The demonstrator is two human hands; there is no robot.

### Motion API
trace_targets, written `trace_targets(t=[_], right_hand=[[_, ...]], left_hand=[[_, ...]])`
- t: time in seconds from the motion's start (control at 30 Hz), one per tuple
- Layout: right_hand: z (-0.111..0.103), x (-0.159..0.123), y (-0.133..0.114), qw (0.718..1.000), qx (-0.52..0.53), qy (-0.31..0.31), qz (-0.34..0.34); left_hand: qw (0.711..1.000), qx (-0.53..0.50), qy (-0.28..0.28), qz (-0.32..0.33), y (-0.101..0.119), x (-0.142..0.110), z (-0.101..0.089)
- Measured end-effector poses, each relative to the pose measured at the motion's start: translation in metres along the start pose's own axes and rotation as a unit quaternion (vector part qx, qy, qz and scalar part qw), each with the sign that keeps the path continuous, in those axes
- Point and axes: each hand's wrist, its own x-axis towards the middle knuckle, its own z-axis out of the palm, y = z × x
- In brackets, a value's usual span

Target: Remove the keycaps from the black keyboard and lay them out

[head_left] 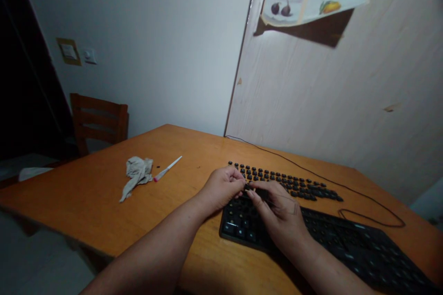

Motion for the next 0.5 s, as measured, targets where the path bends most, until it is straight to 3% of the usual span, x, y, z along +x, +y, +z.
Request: trace_targets(t=[0.23, 0.5], right_hand=[[0.001, -0.001, 0.008, 0.996, 0.007, 0.053, 0.074], [-0.008, 0.002, 0.014, 0.988, 0.008, 0.089, 0.128]], left_hand=[[0.998, -0.053, 0.020, 0.017, 0.001, 0.003, -0.003], [0.995, -0.102, 0.018, -0.007, -0.001, 0.007, -0.006]])
